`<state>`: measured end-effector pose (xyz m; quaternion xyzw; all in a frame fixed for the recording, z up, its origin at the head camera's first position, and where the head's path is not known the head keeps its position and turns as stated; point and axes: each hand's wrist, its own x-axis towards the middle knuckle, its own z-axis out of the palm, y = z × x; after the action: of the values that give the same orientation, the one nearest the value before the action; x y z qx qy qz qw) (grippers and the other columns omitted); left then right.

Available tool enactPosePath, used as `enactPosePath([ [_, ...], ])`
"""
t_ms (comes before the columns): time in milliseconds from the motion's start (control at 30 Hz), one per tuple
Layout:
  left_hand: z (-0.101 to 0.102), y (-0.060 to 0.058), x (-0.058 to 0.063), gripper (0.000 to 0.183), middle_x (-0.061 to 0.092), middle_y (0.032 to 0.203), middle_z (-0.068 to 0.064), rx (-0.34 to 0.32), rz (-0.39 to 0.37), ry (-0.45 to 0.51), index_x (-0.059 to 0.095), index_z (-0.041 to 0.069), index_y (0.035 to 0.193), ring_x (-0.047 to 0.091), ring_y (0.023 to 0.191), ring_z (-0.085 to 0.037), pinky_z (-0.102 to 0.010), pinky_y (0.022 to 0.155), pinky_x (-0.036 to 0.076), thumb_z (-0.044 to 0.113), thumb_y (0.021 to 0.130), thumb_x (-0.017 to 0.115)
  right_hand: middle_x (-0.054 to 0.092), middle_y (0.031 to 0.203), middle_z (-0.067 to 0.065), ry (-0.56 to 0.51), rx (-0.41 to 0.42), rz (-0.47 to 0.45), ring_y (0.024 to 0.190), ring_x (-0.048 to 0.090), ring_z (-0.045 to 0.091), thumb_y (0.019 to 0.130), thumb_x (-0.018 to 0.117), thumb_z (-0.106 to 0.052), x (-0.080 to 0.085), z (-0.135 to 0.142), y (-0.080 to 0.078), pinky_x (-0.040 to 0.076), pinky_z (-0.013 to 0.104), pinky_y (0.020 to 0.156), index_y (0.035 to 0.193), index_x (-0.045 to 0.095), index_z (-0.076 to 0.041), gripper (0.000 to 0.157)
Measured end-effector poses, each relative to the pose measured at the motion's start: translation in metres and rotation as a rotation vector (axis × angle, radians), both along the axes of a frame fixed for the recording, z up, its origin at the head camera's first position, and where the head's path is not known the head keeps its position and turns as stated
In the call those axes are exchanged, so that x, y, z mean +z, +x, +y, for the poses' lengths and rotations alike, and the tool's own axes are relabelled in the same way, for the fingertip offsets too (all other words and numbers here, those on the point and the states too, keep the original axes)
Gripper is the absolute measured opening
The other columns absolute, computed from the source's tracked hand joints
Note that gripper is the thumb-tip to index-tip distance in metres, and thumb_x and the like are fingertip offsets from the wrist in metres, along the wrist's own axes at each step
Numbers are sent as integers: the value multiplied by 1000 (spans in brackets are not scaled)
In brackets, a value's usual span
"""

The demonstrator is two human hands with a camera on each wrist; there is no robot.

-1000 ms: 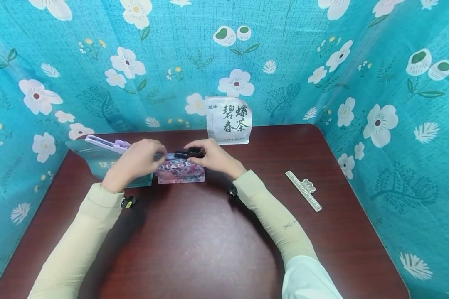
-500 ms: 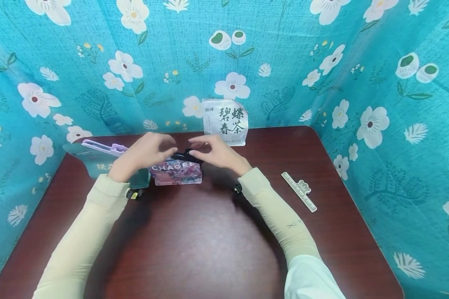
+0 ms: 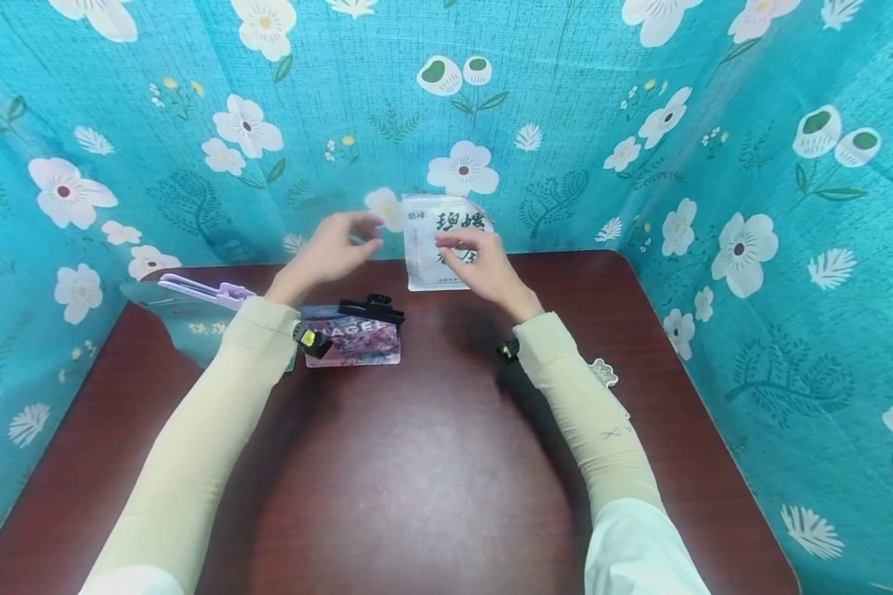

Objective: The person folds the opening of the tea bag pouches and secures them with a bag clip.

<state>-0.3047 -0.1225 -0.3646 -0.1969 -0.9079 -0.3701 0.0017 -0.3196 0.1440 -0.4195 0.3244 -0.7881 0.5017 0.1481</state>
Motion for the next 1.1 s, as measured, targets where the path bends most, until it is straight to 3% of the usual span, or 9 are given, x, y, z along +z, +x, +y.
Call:
enactPosePath([
  [133, 14, -13, 3, 44, 60, 135, -18, 44, -4, 17, 52, -2, 143, 59, 124, -31, -43, 101, 49, 15, 102, 57, 74, 101, 25, -76, -94, 128, 96, 66, 34, 89, 68, 12, 9, 11, -4, 54, 36, 89, 103, 75, 11, 16],
  [233, 22, -22, 4, 47, 56, 140, -18, 70, -34, 58, 48, -1, 146, 56, 129, -31, -42, 105, 47, 13, 102, 57, 74, 97, 24, -122, -165, 211, 91, 65, 34, 88, 69, 12, 3, 21, -19, 50, 23, 84, 99, 76, 10, 13],
  [333, 29, -31, 2, 49, 54, 142, -18, 103, -66, 129, 44, -1, 149, 53, 132, -30, -40, 108, 45, 12, 102, 56, 74, 97, 22, -142, -234, 247, 91, 66, 36, 89, 69, 10, -6, 30, -36, 51, 20, 84, 99, 76, 8, 13],
  [500, 36, -43, -4, 49, 52, 147, -17, 154, -77, 226, 44, -1, 150, 49, 138, -29, -36, 112, 41, 10, 103, 54, 75, 104, 16, -122, -310, 201, 96, 68, 30, 88, 72, 5, -11, 40, -53, 56, 35, 90, 106, 77, 2, 19],
  [667, 42, -51, -9, 46, 55, 146, -18, 157, -64, 245, 48, -2, 147, 51, 137, -27, -37, 114, 39, 8, 103, 53, 71, 114, 15, -35, -336, 67, 103, 66, 28, 91, 75, -7, -12, 41, -60, 55, 43, 94, 118, 74, -2, 28],
  [867, 45, -52, -10, 33, 64, 128, -19, 172, -49, 303, 60, -2, 133, 62, 120, -27, -35, 102, 50, 5, 101, 57, 69, 125, 16, 63, -338, -41, 109, 67, 28, 95, 73, -16, -14, 37, -68, 55, 42, 97, 129, 68, 0, 37],
  [1100, 49, -52, -11, 27, 65, 112, -16, 147, -39, 271, 66, 0, 126, 64, 104, -25, -34, 89, 53, 6, 100, 60, 76, 105, 12, 72, -356, -18, 94, 69, 19, 97, 71, -18, -19, 37, -74, 55, 30, 82, 113, 78, -5, 22],
])
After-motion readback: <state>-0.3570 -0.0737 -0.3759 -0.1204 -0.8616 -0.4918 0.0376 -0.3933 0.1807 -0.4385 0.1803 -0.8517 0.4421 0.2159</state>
